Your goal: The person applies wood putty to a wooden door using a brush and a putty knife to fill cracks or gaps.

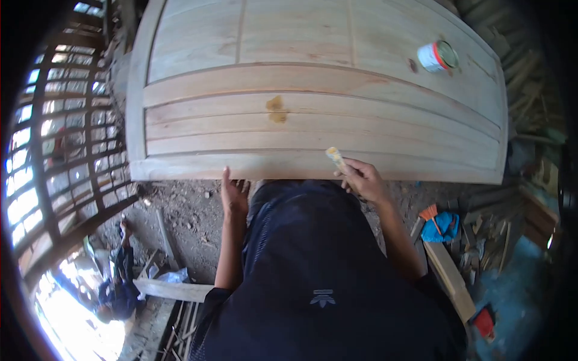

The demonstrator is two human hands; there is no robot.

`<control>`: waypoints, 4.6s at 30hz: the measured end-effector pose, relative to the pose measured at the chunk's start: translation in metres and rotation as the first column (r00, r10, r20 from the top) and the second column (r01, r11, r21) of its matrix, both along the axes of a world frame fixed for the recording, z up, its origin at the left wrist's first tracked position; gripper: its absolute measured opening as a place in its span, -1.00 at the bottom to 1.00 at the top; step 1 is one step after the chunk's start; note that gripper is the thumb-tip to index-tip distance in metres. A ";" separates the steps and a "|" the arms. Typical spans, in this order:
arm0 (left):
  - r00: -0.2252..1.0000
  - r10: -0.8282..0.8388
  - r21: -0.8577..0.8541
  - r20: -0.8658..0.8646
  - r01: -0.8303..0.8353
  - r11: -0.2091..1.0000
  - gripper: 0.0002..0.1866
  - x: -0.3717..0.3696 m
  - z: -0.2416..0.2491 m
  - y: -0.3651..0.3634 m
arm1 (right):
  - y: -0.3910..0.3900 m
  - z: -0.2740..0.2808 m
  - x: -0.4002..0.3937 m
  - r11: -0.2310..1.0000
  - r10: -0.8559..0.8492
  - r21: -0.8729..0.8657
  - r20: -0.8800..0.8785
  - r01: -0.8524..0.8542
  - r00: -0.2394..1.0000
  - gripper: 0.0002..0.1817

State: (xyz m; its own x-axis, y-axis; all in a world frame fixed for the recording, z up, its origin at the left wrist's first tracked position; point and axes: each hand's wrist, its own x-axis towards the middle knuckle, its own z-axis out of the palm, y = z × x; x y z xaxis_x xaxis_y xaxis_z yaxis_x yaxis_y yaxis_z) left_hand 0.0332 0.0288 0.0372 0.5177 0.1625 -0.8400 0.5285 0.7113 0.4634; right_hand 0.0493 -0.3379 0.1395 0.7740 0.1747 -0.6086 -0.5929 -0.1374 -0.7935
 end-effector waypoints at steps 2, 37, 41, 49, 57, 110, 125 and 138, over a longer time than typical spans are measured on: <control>1.000 -0.001 0.016 -0.028 0.001 1.000 -0.19 0.005 0.010 -0.002 | -0.009 -0.004 -0.009 0.998 -0.040 -0.044 0.010 0.040 0.999 -0.62; 0.988 -0.008 0.185 -0.155 0.037 0.982 -0.25 -0.002 -0.065 -0.034 | -0.161 -0.024 -0.152 0.385 -0.923 0.137 0.035 0.913 0.384 -0.70; 0.988 0.088 0.206 -0.126 -0.061 0.977 -0.08 -0.012 -0.062 -0.033 | -0.165 -0.037 -0.153 0.485 -0.867 0.251 0.012 0.838 0.499 -0.69; 0.995 0.100 0.266 -0.007 -0.094 0.959 -0.36 -0.013 -0.031 -0.027 | -0.132 -0.026 -0.110 0.582 -0.792 0.278 -0.019 0.764 0.610 -0.67; 0.960 0.271 0.245 0.072 -0.281 0.928 -0.31 -0.005 -0.047 0.023 | -0.089 -0.018 -0.060 0.601 -0.734 0.324 -0.138 0.731 0.665 -0.58; -0.069 -0.792 0.792 -0.606 -0.143 -0.594 0.09 0.377 0.138 -0.635 | -0.333 0.006 -0.133 0.105 -0.962 0.513 -0.166 0.852 0.218 -0.61; -0.264 -0.777 0.812 -0.572 -0.046 -0.582 0.04 0.175 0.171 -0.536 | -0.379 0.004 -0.057 0.297 -0.909 0.588 -0.068 0.752 0.412 -0.64; -0.183 -0.902 0.898 -0.390 0.139 -0.417 0.07 0.163 0.143 -0.521 | -0.374 0.023 -0.036 0.366 -0.874 0.525 -0.091 0.769 0.478 -0.75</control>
State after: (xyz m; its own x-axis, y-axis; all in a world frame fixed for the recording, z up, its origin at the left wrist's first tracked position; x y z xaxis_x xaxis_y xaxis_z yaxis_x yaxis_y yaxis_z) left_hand 0.1965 -0.4918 0.1804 0.7454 -0.6272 -0.2258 -0.4485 -0.7225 0.5262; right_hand 0.0133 -0.7122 0.1622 0.7629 -0.4172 -0.4939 -0.0516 0.7221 -0.6898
